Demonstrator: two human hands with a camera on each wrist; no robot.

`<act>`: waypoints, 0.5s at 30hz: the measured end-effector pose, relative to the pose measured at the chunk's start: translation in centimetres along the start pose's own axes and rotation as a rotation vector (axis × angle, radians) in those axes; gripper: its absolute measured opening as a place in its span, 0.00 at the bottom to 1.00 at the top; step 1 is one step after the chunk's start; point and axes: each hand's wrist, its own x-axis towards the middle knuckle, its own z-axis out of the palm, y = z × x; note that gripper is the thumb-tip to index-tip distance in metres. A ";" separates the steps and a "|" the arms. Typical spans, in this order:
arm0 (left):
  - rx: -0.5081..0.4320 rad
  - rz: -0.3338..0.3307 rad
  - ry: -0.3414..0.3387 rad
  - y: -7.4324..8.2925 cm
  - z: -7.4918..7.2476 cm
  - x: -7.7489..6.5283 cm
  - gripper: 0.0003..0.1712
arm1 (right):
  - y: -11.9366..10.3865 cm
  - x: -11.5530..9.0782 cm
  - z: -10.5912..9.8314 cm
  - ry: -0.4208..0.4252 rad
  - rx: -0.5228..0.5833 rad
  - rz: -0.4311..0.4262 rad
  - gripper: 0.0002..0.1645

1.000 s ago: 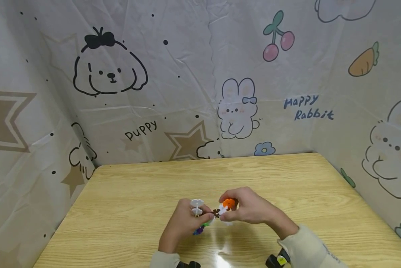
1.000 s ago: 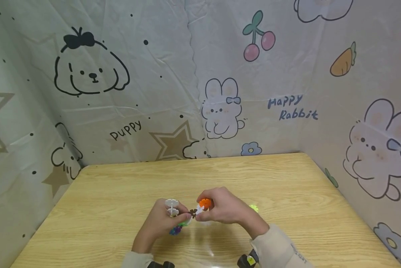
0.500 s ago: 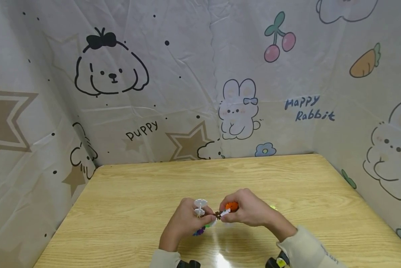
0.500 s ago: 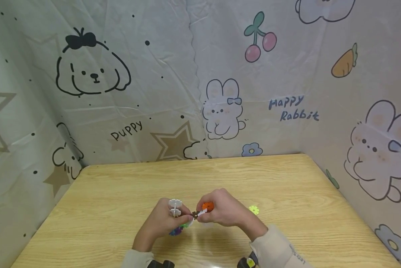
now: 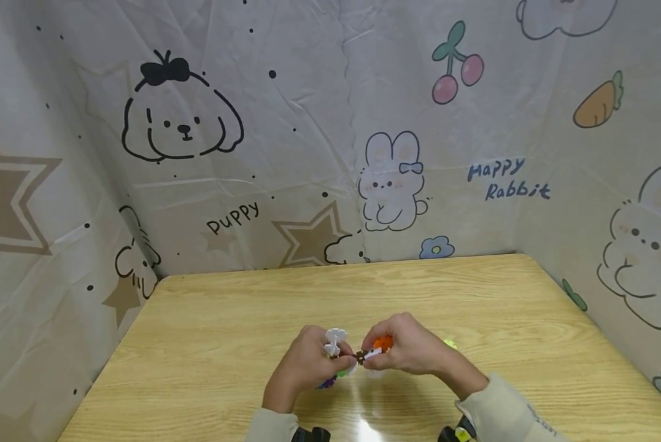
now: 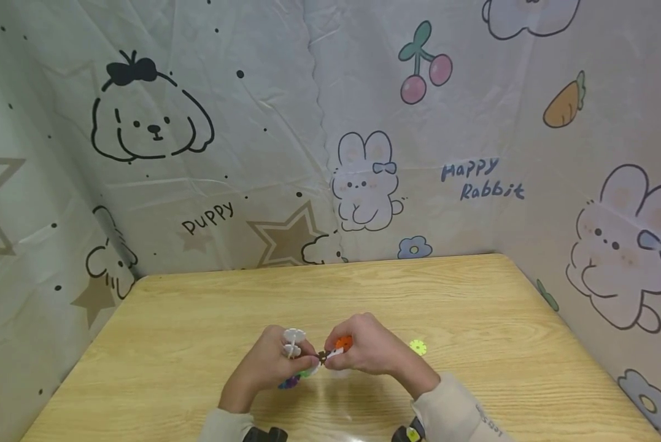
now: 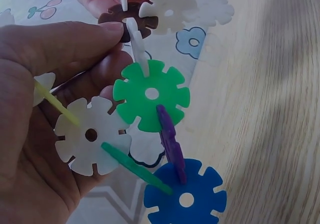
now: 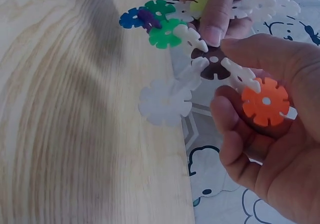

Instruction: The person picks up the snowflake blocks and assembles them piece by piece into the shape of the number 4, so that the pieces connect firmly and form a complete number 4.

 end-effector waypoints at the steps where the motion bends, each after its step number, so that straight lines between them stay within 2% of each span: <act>1: 0.008 0.000 0.000 0.0 0.0 0.0 0.05 | 0.0 0.0 0.1 0.000 -0.002 0.001 0.05; 5: 0.029 0.006 -0.001 0.0 0.2 0.1 0.05 | 0.1 0.1 0.5 0.015 -0.021 -0.001 0.01; 11: 0.040 -0.017 -0.001 0.0 0.2 0.2 0.05 | 0.1 0.1 0.9 0.042 -0.029 0.010 0.06; 15: 0.043 0.009 0.005 -0.2 0.2 0.1 0.05 | 0.2 0.1 1.0 0.065 -0.017 -0.012 0.05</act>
